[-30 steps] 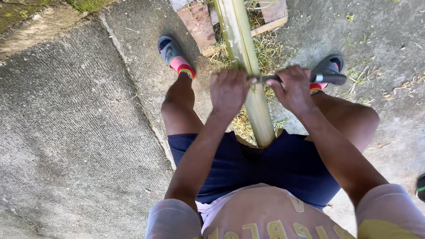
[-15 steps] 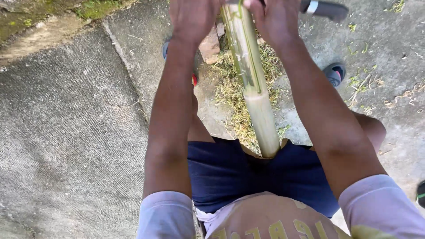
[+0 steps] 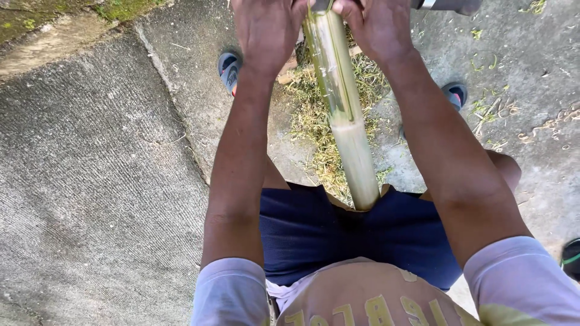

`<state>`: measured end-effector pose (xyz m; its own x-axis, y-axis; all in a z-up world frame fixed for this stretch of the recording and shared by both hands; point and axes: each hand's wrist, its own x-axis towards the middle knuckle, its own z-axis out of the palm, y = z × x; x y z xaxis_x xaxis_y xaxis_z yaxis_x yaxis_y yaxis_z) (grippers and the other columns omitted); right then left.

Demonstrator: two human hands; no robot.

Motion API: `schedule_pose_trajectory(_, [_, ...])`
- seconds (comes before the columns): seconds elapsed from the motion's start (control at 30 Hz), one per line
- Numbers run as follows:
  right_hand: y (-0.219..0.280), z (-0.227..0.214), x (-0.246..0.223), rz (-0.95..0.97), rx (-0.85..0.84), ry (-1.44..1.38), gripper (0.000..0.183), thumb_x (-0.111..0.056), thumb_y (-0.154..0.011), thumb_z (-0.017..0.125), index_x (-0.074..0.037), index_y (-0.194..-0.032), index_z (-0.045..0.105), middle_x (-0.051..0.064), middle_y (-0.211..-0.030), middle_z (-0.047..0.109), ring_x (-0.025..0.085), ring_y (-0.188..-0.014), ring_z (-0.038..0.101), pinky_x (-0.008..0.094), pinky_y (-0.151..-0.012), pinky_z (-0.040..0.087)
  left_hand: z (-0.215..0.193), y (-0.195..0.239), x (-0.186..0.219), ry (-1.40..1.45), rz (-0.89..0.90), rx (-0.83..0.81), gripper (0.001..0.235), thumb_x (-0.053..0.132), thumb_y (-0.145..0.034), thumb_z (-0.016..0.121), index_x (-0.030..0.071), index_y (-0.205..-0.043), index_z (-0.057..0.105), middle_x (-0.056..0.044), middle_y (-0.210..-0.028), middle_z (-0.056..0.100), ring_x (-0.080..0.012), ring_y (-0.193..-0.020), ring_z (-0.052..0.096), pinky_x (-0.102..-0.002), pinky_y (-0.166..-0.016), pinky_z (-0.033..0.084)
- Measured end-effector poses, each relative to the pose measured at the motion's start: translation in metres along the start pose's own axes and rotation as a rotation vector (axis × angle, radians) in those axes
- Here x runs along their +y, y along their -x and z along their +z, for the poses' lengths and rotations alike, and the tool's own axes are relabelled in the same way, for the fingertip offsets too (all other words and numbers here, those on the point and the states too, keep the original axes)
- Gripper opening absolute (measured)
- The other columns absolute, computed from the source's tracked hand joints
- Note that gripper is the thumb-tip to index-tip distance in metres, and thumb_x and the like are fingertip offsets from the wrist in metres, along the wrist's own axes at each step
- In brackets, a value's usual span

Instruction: Scraping the outer green layer off a bamboo pole using a knife.

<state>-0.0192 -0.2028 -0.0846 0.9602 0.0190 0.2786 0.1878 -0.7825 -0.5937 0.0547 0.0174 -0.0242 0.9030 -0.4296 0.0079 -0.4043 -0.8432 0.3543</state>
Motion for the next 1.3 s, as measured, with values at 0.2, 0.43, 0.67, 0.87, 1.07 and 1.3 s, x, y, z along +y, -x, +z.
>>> schedule_pose_trajectory(0.2, [0.012,-0.018,-0.006,-0.132,-0.029,0.018,0.045,-0.047,-0.116,0.053,-0.006,-0.112,0.071,0.011,-0.093,0.067,0.035,-0.096,0.064,0.053,-0.096,0.039,-0.005,0.032,0.018,-0.061,0.144,0.300,0.037,0.046,-0.094,0.074,0.010,-0.102,0.071,-0.004,-0.095,0.068,-0.0241,-0.096,0.059,-0.043,-0.083,0.038])
schedule_pose_trajectory(0.43, [0.033,-0.025,-0.009,-0.157,-0.021,0.059,0.045,-0.048,-0.113,0.058,-0.007,-0.098,0.068,0.011,-0.093,0.066,0.033,-0.102,0.062,0.049,-0.099,0.037,0.004,0.057,0.026,-0.071,0.066,0.237,0.038,0.050,-0.095,0.071,0.013,-0.093,0.069,-0.003,-0.088,0.065,-0.0230,-0.089,0.057,-0.042,-0.081,0.037])
schedule_pose_trajectory(0.67, [0.067,-0.035,-0.019,-0.110,-0.067,0.033,0.042,-0.046,-0.113,0.065,-0.007,-0.099,0.069,0.009,-0.096,0.064,0.030,-0.100,0.056,0.046,-0.096,0.034,0.005,0.091,0.043,-0.068,0.072,0.215,0.039,0.051,-0.098,0.066,0.012,-0.096,0.069,-0.004,-0.091,0.066,-0.0222,-0.091,0.057,-0.041,-0.081,0.036])
schedule_pose_trajectory(0.87, [0.110,-0.050,-0.032,-0.070,-0.118,0.048,0.040,-0.044,-0.111,0.069,-0.007,-0.096,0.068,0.009,-0.095,0.062,0.029,-0.096,0.055,0.044,-0.092,0.033,0.006,0.134,0.072,-0.086,0.038,0.188,0.039,0.051,-0.098,0.065,0.012,-0.092,0.068,-0.004,-0.087,0.064,-0.0229,-0.088,0.057,-0.041,-0.080,0.036])
schedule_pose_trajectory(1.07, [0.146,-0.067,-0.041,-0.034,-0.188,0.032,0.033,-0.040,-0.105,0.074,-0.009,-0.097,0.068,0.007,-0.092,0.063,0.027,-0.094,0.057,0.044,-0.091,0.034,0.007,0.172,0.098,-0.050,-0.026,0.132,0.036,0.048,-0.096,0.067,0.012,-0.092,0.068,-0.004,-0.087,0.063,-0.0231,-0.087,0.056,-0.042,-0.081,0.037])
schedule_pose_trajectory(1.3, [0.164,-0.069,-0.043,0.053,-0.228,-0.011,0.026,-0.036,-0.099,0.075,-0.010,-0.097,0.071,0.007,-0.091,0.065,0.029,-0.090,0.060,0.044,-0.089,0.035,0.007,0.173,0.102,-0.005,-0.015,0.059,0.034,0.046,-0.090,0.072,0.012,-0.092,0.068,-0.005,-0.087,0.065,-0.0240,-0.090,0.059,-0.043,-0.083,0.039])
